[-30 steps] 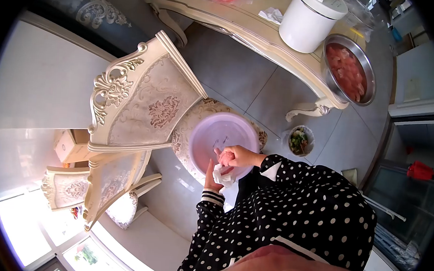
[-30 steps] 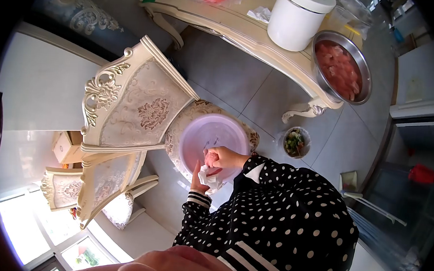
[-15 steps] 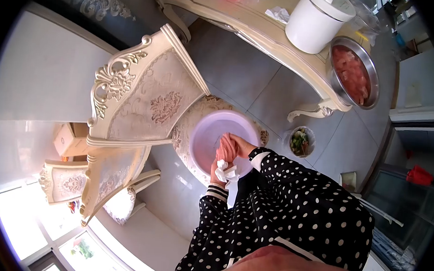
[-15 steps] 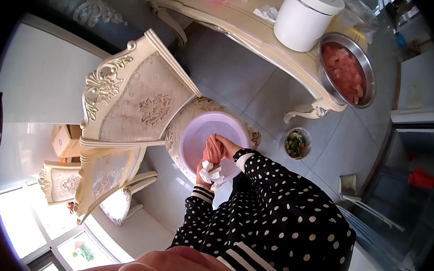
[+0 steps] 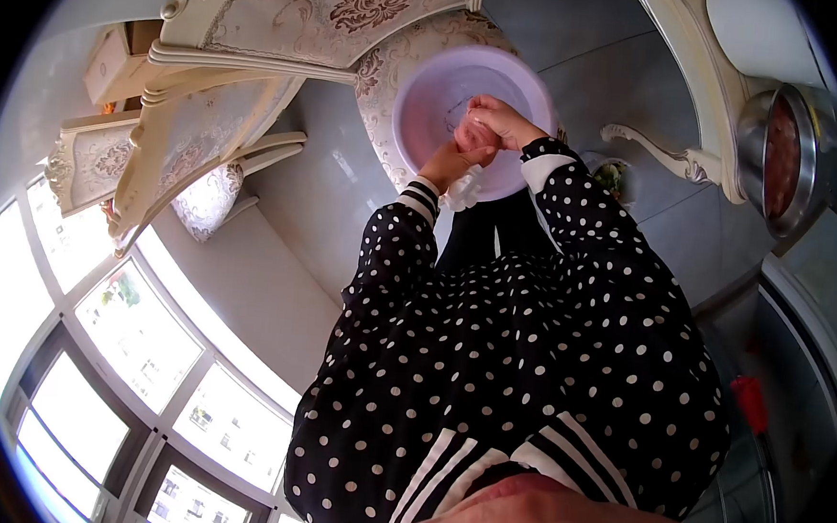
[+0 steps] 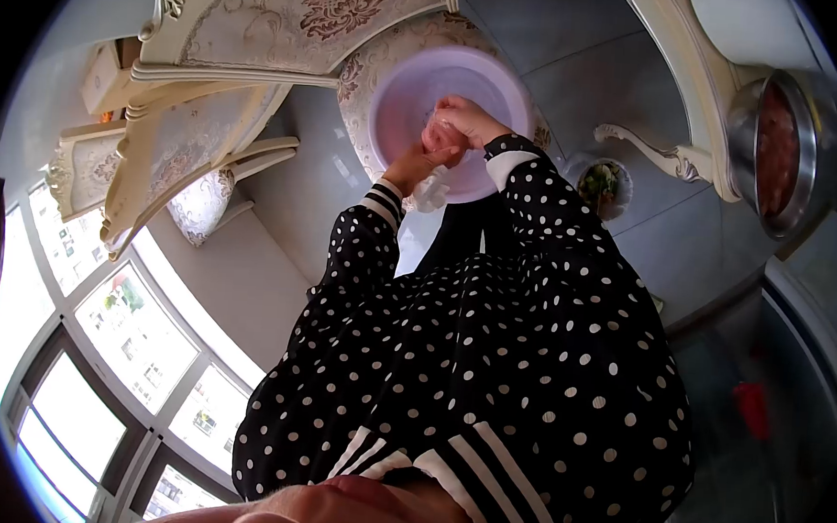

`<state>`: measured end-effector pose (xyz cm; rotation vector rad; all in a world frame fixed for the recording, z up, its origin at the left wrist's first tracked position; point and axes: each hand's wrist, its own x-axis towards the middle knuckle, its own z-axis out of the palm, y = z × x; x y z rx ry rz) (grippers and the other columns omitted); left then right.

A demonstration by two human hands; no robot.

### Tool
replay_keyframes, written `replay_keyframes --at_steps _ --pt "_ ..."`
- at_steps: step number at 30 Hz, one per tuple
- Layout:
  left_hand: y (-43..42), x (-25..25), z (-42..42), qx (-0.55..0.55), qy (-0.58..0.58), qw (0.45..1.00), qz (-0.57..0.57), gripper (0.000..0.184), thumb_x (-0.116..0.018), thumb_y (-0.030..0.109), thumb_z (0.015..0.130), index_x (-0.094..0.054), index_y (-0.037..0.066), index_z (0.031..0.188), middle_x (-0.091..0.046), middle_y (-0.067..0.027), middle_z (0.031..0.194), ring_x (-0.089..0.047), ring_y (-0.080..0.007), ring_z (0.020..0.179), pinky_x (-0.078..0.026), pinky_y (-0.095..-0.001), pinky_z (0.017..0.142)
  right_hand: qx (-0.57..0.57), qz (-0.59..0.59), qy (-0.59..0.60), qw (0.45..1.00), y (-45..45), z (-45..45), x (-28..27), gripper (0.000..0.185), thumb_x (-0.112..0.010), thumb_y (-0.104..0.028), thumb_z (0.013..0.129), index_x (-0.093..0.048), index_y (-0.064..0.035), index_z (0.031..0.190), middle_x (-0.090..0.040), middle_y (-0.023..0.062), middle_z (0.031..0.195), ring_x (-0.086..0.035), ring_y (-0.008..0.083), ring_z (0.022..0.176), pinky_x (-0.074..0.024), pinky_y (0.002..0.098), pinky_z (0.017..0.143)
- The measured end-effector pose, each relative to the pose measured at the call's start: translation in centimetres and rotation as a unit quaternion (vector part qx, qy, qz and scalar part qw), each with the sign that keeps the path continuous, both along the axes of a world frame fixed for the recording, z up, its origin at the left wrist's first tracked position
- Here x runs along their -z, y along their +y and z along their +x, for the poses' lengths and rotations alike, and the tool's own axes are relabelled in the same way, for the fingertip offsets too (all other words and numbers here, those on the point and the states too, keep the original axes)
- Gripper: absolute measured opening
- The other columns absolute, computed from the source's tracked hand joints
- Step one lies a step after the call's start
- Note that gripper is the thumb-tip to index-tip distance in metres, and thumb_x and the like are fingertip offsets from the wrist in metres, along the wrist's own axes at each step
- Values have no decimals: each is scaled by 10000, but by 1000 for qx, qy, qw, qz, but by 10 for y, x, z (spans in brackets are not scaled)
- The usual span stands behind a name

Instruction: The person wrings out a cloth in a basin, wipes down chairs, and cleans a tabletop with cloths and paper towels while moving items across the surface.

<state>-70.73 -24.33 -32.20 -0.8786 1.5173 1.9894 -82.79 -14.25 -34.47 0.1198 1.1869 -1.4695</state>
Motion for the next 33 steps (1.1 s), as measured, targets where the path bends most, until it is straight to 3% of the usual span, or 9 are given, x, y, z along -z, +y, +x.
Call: replay_keyframes --at_steps 6,10,13,15,17,21,24,28,33 --pt "11 27 -14 204 -40 893 -400 637 -652 475 654 -488 -41 990 -633 -187 876 -608 -353 867 -483 -381 751 -49 131 204 969 -21 11 46 82 -556 -90 743 -518 -40 794 -548 60 714 -565 171 722 -456 298 604" --pt "32 0 -30 179 -125 862 -458 682 -657 434 664 -375 -29 1078 -635 -177 837 -624 -334 845 -492 -399 722 -52 254 421 869 -23 22 50 92 -521 -92 762 -531 -37 835 -568 74 687 -578 194 701 -451 296 597" --pt "22 30 -13 77 4 935 -345 571 -662 378 688 -438 -10 1043 -631 -149 811 -636 -265 789 -491 -368 678 -58 36 46 997 1 5 40 211 -530 -115 778 -501 -55 979 -579 64 734 -584 192 720 -457 323 615" --pt "14 5 -12 -90 71 993 27 254 -613 242 773 -570 8 862 -600 -45 807 -558 -118 697 -453 -247 613 -38 -50 8 998 18 -9 15 387 -584 -218 813 -434 -64 1135 -557 61 917 -558 160 814 -458 293 670" --pt "3 -18 -16 -162 -78 949 258 184 -551 235 832 -570 54 860 -558 -10 723 -523 -116 584 -421 -241 511 -2 -59 20 998 31 -12 -25 446 -605 -283 822 -423 -65 1166 -512 55 975 -534 132 847 -453 252 713" --pt "7 -25 -13 -126 -31 843 522 207 -578 275 826 -527 77 854 -536 -11 686 -491 -103 517 -397 -233 454 15 -161 -65 985 26 -11 -56 446 -693 -297 760 -496 -77 1095 -541 44 985 -517 123 846 -440 243 667" --pt "18 -5 -10 -230 -64 838 491 242 -626 250 800 -524 72 928 -541 -10 753 -519 -107 607 -437 -243 518 -80 -46 17 996 10 -16 -29 324 -700 -263 751 -542 -63 949 -561 21 820 -521 120 715 -440 251 612" --pt "20 -10 -14 -109 15 984 141 361 -671 214 771 -524 46 1056 -567 -5 866 -553 -116 772 -460 -246 655 -102 -8 165 981 -4 -17 -13 213 -681 -152 722 -528 -51 828 -547 22 705 -496 113 641 -421 273 554" --pt "29 21 -22 -85 91 990 -63 326 -636 61 753 -514 -30 1042 -604 -51 935 -574 -137 813 -451 -256 718 -15 101 315 944 -17 -3 14 171 -626 -93 684 -519 -36 803 -569 69 703 -546 192 654 -436 317 586"
